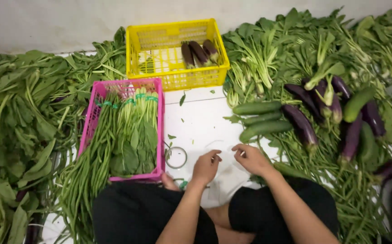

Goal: Cleaning eggplants and cucumbers by wiping them with a cloth and sorting them into crates.

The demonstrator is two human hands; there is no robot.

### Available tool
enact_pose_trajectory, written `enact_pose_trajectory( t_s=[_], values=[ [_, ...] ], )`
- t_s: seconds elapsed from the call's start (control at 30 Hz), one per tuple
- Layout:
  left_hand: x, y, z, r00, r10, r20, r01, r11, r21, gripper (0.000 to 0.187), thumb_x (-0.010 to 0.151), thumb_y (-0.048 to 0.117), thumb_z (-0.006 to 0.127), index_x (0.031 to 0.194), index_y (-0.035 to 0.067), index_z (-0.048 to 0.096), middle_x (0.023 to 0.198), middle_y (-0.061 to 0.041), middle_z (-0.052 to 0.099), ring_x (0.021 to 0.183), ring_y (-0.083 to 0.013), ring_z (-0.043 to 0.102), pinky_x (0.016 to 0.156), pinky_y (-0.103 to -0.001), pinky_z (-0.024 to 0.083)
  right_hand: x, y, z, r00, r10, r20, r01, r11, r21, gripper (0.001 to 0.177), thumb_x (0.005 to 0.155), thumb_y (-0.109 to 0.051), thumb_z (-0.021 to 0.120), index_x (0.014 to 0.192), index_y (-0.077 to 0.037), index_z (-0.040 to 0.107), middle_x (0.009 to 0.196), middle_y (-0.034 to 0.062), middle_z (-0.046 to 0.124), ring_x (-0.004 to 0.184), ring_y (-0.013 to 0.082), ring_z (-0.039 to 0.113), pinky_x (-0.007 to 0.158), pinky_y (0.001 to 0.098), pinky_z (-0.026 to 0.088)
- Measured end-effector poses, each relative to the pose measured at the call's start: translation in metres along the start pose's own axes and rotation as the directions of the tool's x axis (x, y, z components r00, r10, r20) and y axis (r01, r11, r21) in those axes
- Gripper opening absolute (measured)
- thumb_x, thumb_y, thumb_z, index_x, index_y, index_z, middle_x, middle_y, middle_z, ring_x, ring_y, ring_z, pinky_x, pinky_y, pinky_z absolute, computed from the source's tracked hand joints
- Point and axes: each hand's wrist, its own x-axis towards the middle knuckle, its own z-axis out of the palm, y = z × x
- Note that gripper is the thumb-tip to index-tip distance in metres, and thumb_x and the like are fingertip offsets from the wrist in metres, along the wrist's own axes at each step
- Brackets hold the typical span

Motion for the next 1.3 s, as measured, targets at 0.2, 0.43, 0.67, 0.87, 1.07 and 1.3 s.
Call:
enact_pose_trajectory(
  t_s=[0.2,0.43,0.67,0.87,1.07,1.3],
  values=[
    [-0.009,-0.027,0.025,0.998,-0.062,-0.004,0.061,0.971,0.230,0.034,0.097,0.020,0.057,0.129,0.019,0.069,0.106,-0.004,0.078,0.101,-0.0274,0.074,0.087,-0.045,0.059,0.016,0.088,0.025,0.975,0.205,-0.085,-0.217,0.961,-0.171,0.039,0.086,-0.023,0.067,0.124,-0.017,0.073,0.102,0.0121,0.078,0.101,0.0313,0.075,0.087,0.0450,0.060],
    [-0.033,0.001,0.039,0.991,-0.075,0.109,0.030,0.929,0.368,0.034,0.094,0.027,0.067,0.125,0.014,0.072,0.107,-0.009,0.078,0.105,-0.0311,0.074,0.089,-0.049,0.058,0.002,0.078,0.035,0.903,0.428,-0.028,-0.416,0.858,-0.302,0.061,0.081,-0.041,0.068,0.119,0.006,0.073,0.117,0.0289,0.074,0.119,0.0411,0.069,0.097,0.0543,0.056],
    [-0.044,0.016,0.036,0.993,0.015,0.121,-0.075,0.858,0.508,0.043,0.091,0.033,0.072,0.127,0.010,0.069,0.114,-0.014,0.073,0.112,-0.0339,0.070,0.095,-0.050,0.056,0.023,0.097,0.060,0.869,0.483,0.105,-0.482,0.875,-0.031,0.042,0.086,-0.030,0.072,0.104,0.008,0.069,0.062,0.0145,0.074,0.054,0.0268,0.076,0.061,0.0409,0.061],
    [-0.037,0.006,0.043,0.989,0.147,-0.036,-0.120,0.909,0.399,0.028,0.098,0.030,0.065,0.120,0.013,0.070,0.100,-0.007,0.072,0.100,-0.0267,0.073,0.087,-0.042,0.058,0.022,0.080,0.062,0.964,0.263,-0.044,-0.238,0.923,0.302,0.038,0.084,-0.037,0.074,0.100,-0.002,0.074,0.099,0.0183,0.072,0.100,0.0333,0.068,0.092,0.0447,0.052],
    [-0.038,0.016,0.030,0.974,0.190,-0.124,-0.160,0.963,0.218,0.021,0.101,0.020,0.059,0.119,0.019,0.068,0.098,-0.003,0.071,0.095,-0.0226,0.072,0.086,-0.038,0.059,-0.008,0.020,0.040,0.941,0.323,-0.098,-0.080,0.495,0.865,0.012,0.086,-0.016,0.071,0.093,-0.007,0.066,0.093,0.0068,0.054,0.091,0.0234,0.055,0.086,0.0387,0.050],
    [-0.022,0.027,0.023,0.990,-0.075,-0.121,0.021,0.917,-0.399,0.058,0.104,0.043,0.054,0.149,0.006,0.050,0.138,-0.024,0.062,0.129,-0.0410,0.060,0.109,-0.051,0.049,-0.019,0.005,0.025,0.975,0.206,-0.079,0.010,0.318,0.948,0.019,0.100,-0.021,0.069,0.112,-0.007,0.062,0.103,0.0095,0.076,0.093,0.0185,0.073,0.084,0.0344,0.059]
  ],
)
